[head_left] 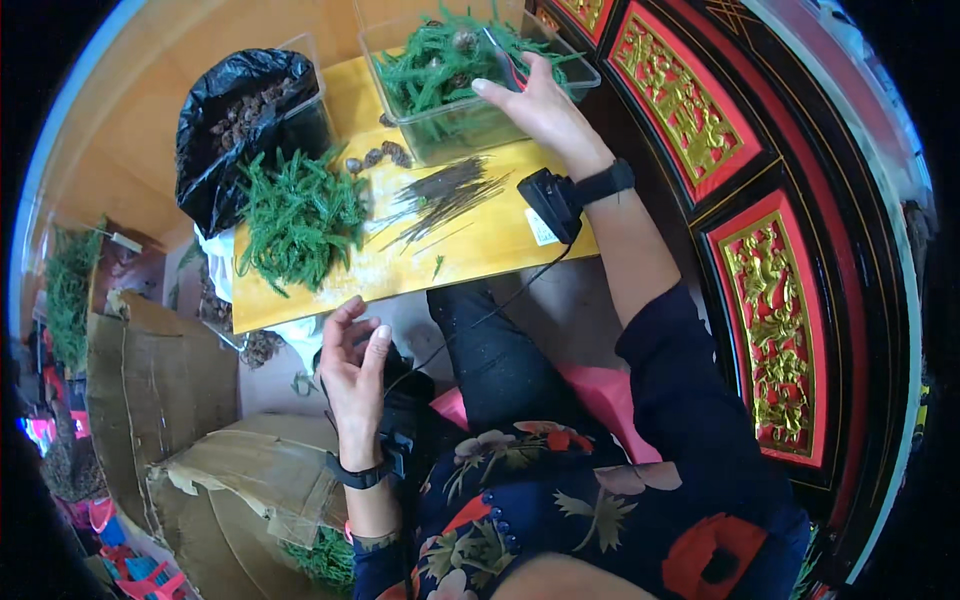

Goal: Trimming and assembling decorative artificial foliage using wire cutters.

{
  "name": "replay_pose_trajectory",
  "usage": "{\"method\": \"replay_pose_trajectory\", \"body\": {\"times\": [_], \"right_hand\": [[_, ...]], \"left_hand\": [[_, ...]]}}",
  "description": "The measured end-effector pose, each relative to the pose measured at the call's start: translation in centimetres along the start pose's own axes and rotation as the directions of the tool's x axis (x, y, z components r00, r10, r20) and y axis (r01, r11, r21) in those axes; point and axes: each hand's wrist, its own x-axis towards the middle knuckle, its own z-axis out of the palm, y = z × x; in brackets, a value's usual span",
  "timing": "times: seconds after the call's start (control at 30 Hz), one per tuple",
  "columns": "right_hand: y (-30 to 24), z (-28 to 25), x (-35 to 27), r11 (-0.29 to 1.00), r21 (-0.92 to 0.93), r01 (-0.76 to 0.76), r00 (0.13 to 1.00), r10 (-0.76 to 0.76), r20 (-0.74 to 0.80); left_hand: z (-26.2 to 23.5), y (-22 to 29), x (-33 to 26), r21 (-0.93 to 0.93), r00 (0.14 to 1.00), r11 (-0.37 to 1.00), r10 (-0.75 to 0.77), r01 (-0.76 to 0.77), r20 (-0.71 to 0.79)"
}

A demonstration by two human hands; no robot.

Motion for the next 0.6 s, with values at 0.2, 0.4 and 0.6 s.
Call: {"method": "replay_pose_trajectory", "body": {"times": [0.2, 0.4, 0.6], "right_hand": [[3.0, 0.1, -5.1, 0.989, 0.133, -0.059, 0.998, 0.06, -0.005], [8.8, 1.0, -9.9, 0.983, -0.178, -0.052, 0.988, 0.077, 0.137], [9.7, 2.6, -11.5, 0.911, -0.409, -0.048, 0.994, 0.085, 0.073]], "left_hand": [[-0.1, -2.0, 0.2, 0.074, 0.999, 0.997, -0.019, 0.016, 0.05], [3.3, -1.2, 5.5, 0.568, 0.971, 0.792, 0.136, -0.225, 0.196], [6.6, -3.0, 9.4, 0.823, 0.895, 0.36, 0.256, -0.438, 0.365]]}}
